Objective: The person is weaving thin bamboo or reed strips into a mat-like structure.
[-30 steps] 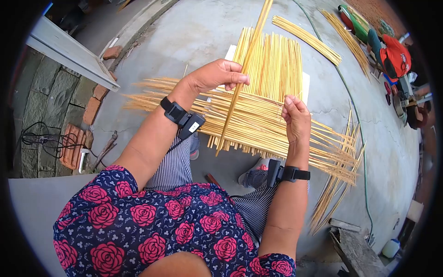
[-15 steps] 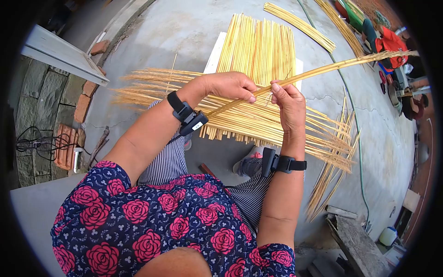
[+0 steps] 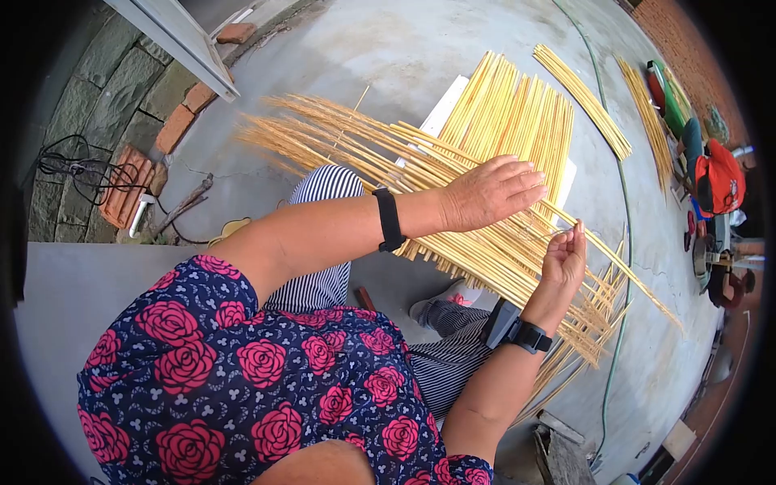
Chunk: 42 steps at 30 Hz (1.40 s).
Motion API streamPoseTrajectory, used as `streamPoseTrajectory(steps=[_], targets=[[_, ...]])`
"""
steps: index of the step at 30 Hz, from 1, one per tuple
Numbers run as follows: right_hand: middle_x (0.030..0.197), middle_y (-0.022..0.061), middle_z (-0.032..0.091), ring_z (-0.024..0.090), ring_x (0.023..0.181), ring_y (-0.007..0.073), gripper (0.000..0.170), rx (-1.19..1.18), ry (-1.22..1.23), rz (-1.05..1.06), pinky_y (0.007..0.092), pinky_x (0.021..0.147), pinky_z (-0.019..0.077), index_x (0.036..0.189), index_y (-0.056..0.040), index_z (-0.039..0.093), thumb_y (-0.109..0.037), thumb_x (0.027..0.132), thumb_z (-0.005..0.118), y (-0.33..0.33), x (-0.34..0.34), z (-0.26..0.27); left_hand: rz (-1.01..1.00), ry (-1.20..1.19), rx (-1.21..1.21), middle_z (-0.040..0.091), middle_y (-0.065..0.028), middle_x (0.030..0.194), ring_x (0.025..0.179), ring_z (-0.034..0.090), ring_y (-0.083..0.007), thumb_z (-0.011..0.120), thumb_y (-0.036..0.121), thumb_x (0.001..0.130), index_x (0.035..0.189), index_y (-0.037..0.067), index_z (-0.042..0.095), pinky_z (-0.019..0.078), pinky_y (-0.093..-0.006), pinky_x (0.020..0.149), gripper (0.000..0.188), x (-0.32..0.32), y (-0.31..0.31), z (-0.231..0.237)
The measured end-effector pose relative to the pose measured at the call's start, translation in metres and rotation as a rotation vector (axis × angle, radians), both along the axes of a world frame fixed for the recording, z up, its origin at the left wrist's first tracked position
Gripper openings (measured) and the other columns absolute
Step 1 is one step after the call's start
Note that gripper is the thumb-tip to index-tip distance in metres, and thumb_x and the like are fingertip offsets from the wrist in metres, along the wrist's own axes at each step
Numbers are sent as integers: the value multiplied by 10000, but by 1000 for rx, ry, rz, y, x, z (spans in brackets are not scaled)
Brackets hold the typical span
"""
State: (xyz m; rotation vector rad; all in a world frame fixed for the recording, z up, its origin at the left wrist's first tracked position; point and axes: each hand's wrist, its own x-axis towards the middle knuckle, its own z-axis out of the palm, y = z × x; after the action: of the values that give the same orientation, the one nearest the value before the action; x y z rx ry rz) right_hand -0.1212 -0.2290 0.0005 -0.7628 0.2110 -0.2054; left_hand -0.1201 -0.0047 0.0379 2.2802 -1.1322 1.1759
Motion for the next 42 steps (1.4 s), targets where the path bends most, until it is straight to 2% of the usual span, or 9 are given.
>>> streamPoseTrajectory(steps=[2,7,12,19,25,33,37,40,42], targets=[[977,50,514,501,833,74,316,-188,-126,69,164,735,473,1214,79,458,-28,919,502,-2,-7,-17,56,14,27,538,-100,1144,1083,528,-240,536,111,810,1182,49,528,425,-388,917,377,8,5,0],[1030,38,449,448,914,59,404,-494,-186,154,154,817,430,1318,95,364,7,925,398,22,-38,10,31,283,190,585,-39,801,820,606,-209,553,169,789,870,83,573,478,-368,722,120,19,15,5],[917,45,513,493,807,69,246,19,21,187,163,715,469,1155,71,485,-38,935,486,-5,-3,-21,38,227,208,577,-50,719,679,622,-249,554,167,772,816,92,568,505,-388,564,88,25,22,5],[738,57,598,547,611,103,94,163,226,91,190,542,506,929,29,602,-46,873,609,16,-10,5,46,412,362,604,-72,765,710,649,-267,536,138,791,861,85,558,518,-387,576,91,24,31,14],[756,54,599,553,639,103,102,119,179,144,194,552,508,936,30,605,-34,860,623,12,-8,1,65,403,363,620,-81,841,747,651,-284,537,159,808,941,98,549,518,-400,599,146,23,29,10],[953,70,493,489,838,94,246,-28,-3,144,169,739,472,1163,91,458,-46,959,457,-10,-11,-17,139,693,304,651,-81,804,794,642,-281,583,409,839,843,91,618,489,-435,688,320,27,52,43],[982,63,467,474,873,92,268,-72,-125,184,166,773,458,1205,95,433,-32,969,420,-8,-30,1,211,760,205,671,-75,819,819,635,-243,628,404,814,906,94,640,484,-375,718,324,28,93,60],[734,76,550,529,644,119,85,-6,43,-18,178,579,502,867,27,531,-32,886,589,-2,-26,15,197,886,7,674,-73,878,853,631,-203,654,338,812,966,82,645,483,-340,756,300,33,125,60],[738,77,552,532,648,119,84,-30,27,-46,180,579,506,872,31,531,-31,887,586,-1,-28,16,135,969,-158,673,-70,903,872,629,-182,663,300,812,994,70,642,484,-326,777,294,33,137,59]])
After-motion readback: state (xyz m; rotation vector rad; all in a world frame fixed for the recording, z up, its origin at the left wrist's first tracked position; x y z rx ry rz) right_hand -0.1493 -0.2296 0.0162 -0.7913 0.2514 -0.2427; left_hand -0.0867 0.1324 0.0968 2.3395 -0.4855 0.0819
